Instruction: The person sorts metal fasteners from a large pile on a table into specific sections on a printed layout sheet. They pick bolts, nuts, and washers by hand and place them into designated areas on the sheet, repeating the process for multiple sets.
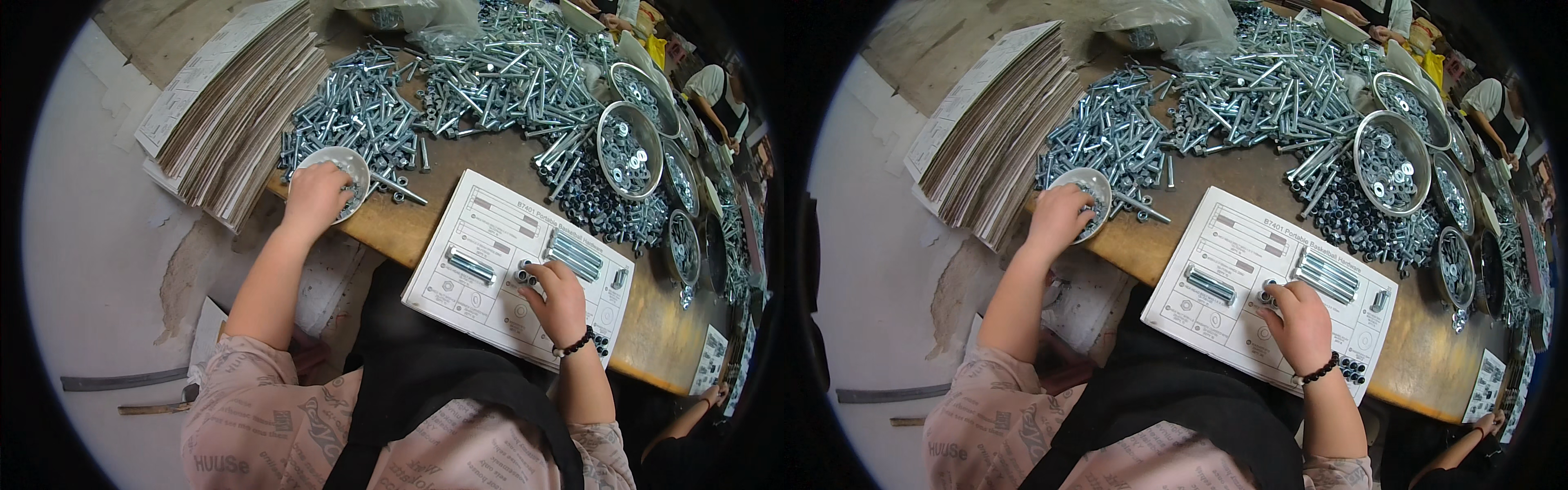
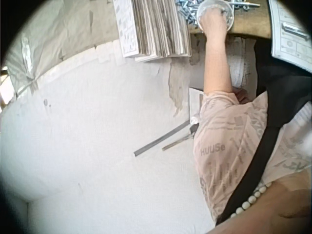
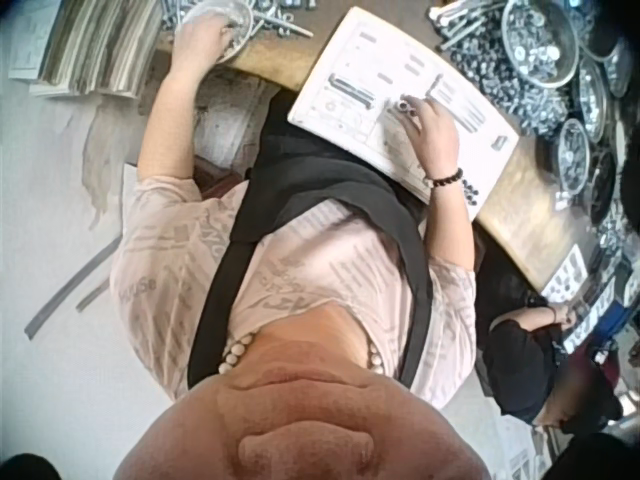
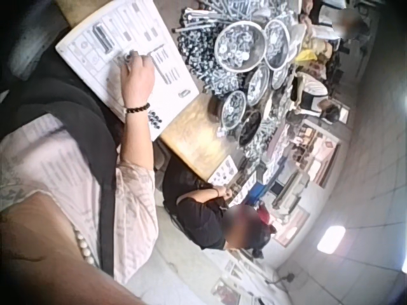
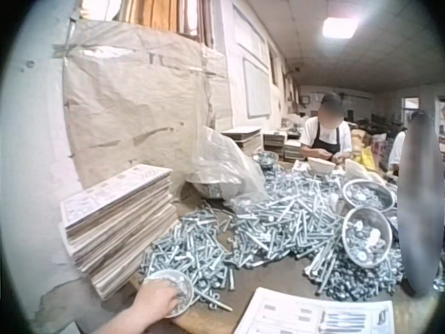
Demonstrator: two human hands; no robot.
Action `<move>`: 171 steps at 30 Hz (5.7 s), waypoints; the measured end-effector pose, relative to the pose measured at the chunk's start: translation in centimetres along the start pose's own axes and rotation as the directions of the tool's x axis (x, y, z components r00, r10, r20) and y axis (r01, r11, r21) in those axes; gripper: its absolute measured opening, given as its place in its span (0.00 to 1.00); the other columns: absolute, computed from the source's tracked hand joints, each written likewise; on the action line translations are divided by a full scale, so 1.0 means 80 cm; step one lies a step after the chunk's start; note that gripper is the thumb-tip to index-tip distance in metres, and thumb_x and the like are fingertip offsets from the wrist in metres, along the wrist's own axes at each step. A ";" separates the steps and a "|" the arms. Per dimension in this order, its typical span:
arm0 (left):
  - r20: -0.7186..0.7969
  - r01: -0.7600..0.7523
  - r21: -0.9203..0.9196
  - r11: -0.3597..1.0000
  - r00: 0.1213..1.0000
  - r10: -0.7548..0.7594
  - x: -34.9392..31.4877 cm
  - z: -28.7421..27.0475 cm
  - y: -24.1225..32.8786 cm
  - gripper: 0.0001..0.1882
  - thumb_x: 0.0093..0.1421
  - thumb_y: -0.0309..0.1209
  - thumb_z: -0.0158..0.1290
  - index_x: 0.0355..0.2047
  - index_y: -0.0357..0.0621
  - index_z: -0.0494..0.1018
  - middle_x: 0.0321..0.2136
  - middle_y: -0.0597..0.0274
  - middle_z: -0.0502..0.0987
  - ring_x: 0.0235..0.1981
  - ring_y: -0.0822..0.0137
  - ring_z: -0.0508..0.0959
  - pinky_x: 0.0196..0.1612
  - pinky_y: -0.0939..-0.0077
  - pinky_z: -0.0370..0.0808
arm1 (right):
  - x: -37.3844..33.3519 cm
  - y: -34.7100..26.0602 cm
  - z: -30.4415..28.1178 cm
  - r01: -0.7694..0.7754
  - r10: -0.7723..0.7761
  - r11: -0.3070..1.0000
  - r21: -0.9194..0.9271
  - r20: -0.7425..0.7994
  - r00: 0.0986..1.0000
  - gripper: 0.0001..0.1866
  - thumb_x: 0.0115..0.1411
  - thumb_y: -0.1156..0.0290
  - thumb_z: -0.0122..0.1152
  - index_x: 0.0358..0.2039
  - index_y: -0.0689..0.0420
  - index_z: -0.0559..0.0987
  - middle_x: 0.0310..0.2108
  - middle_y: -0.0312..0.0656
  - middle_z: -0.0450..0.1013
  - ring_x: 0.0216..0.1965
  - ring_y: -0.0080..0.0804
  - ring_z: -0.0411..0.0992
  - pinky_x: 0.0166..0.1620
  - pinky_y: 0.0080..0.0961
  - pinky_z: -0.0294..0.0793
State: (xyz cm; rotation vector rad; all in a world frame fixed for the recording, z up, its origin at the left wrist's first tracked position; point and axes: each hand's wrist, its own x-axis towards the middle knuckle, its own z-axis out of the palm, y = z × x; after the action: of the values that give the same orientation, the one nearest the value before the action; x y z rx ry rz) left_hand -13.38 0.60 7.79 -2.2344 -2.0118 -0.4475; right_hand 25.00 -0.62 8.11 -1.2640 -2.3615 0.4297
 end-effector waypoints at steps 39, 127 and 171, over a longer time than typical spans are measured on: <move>0.349 -0.146 -0.530 0.835 0.860 0.372 -0.030 0.014 0.164 0.16 0.43 0.30 0.60 0.33 0.41 0.73 0.27 0.57 0.74 0.31 0.60 0.74 0.35 0.67 0.70 | -0.081 0.066 -0.062 -0.282 0.302 0.951 0.131 -0.179 0.936 0.11 0.49 0.72 0.62 0.35 0.57 0.76 0.29 0.40 0.69 0.21 0.30 0.67 0.27 0.23 0.68; -0.200 0.028 -0.690 0.723 0.953 -0.227 0.015 0.136 0.133 0.10 0.53 0.20 0.47 0.36 0.36 0.72 0.29 0.58 0.72 0.31 0.65 0.72 0.36 0.75 0.69 | 0.151 0.263 -0.108 -0.557 0.478 0.814 -0.167 -0.355 0.804 0.16 0.47 0.62 0.63 0.37 0.52 0.78 0.37 0.46 0.71 0.40 0.43 0.70 0.43 0.35 0.71; -0.229 -0.094 -0.740 0.666 0.966 -0.118 0.076 0.123 0.138 0.12 0.56 0.23 0.48 0.42 0.38 0.70 0.33 0.63 0.72 0.28 0.75 0.70 0.33 0.82 0.68 | -0.094 0.059 -0.042 -0.073 0.128 0.982 -0.177 0.327 0.936 0.13 0.46 0.71 0.58 0.35 0.57 0.72 0.33 0.43 0.68 0.36 0.42 0.69 0.37 0.33 0.71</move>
State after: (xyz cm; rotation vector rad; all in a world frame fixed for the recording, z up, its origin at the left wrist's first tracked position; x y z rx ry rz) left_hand -0.54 7.75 1.46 -2.3332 -1.8908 -1.7618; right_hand 33.73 -4.16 7.16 -1.4933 -2.6701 0.5326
